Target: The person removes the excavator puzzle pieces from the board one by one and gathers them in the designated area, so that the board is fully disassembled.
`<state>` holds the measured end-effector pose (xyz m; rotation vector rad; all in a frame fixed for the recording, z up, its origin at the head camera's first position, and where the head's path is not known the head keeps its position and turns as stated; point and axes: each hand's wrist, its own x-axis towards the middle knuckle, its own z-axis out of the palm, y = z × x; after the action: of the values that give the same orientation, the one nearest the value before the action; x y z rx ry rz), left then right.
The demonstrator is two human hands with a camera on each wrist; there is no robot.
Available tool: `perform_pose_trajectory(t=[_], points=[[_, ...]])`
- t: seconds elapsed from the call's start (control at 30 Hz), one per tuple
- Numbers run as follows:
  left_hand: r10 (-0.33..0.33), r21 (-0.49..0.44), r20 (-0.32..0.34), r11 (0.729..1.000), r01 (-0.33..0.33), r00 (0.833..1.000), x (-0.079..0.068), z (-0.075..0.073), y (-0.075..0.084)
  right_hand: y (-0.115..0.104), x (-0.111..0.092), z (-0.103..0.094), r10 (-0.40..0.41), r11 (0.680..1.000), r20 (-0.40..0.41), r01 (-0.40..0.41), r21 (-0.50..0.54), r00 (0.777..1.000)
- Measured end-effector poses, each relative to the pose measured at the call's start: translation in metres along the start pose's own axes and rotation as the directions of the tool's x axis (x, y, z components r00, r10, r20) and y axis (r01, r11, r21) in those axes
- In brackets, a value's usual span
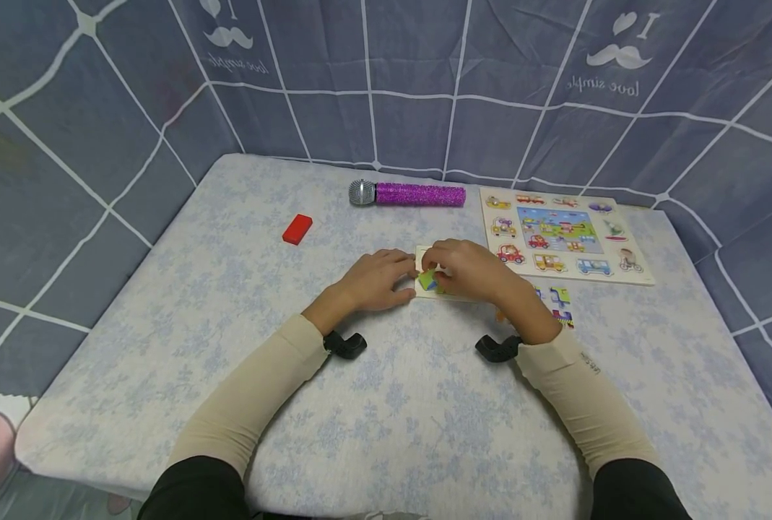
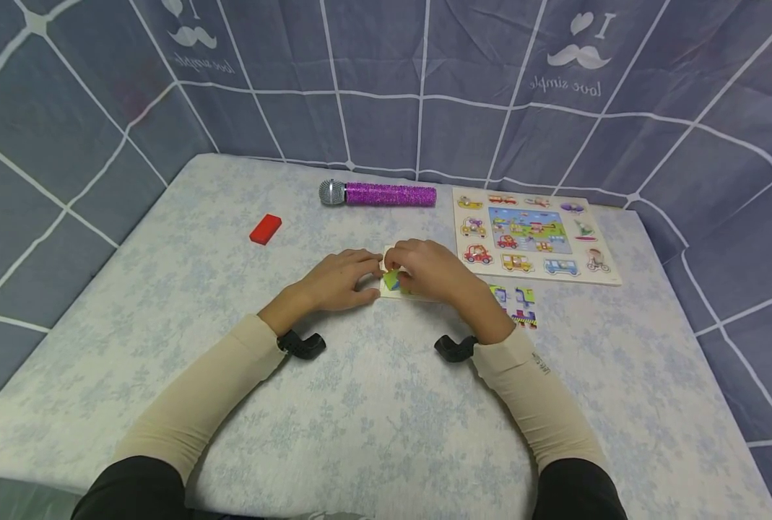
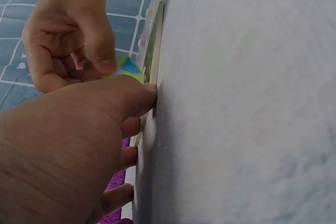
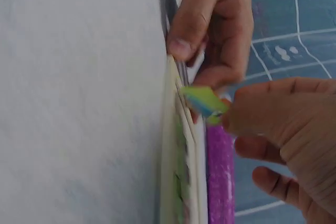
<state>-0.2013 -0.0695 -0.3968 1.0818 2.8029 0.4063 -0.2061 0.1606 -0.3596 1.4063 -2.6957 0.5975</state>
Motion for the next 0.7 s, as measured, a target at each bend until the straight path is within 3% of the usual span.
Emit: perform_pose_trajectory(t=[0.13, 0.33, 0.53, 0.7], points=[[-0.004, 0.005, 0.005, 1.000, 0.004, 1.000, 0.001, 0.000, 0.000, 0.007, -0.008, -0.017, -0.012, 0.999, -0.083, 0.015, 0.039, 0.996], [-0.012, 0.008, 0.019, 1.000, 0.012, 1.000, 0.001, 0.000, 0.001, 0.017, -0.032, -0.042, -0.039, 0.992, -0.241, 0.067, 0.109, 0.970], [-0.026, 0.004, 0.022, 1.000, 0.025, 0.999, 0.000, -0.002, 0.002, 0.017, -0.081, -0.038, 0.083, 0.990, -0.136, -0.066, 0.121, 0.987], [-0.026, -0.005, 0.032, 1.000, 0.026, 0.999, 0.000, -0.003, 0.002, 0.014, -0.126, -0.028, 0.159, 0.975, -0.059, -0.148, 0.166, 0.985]])
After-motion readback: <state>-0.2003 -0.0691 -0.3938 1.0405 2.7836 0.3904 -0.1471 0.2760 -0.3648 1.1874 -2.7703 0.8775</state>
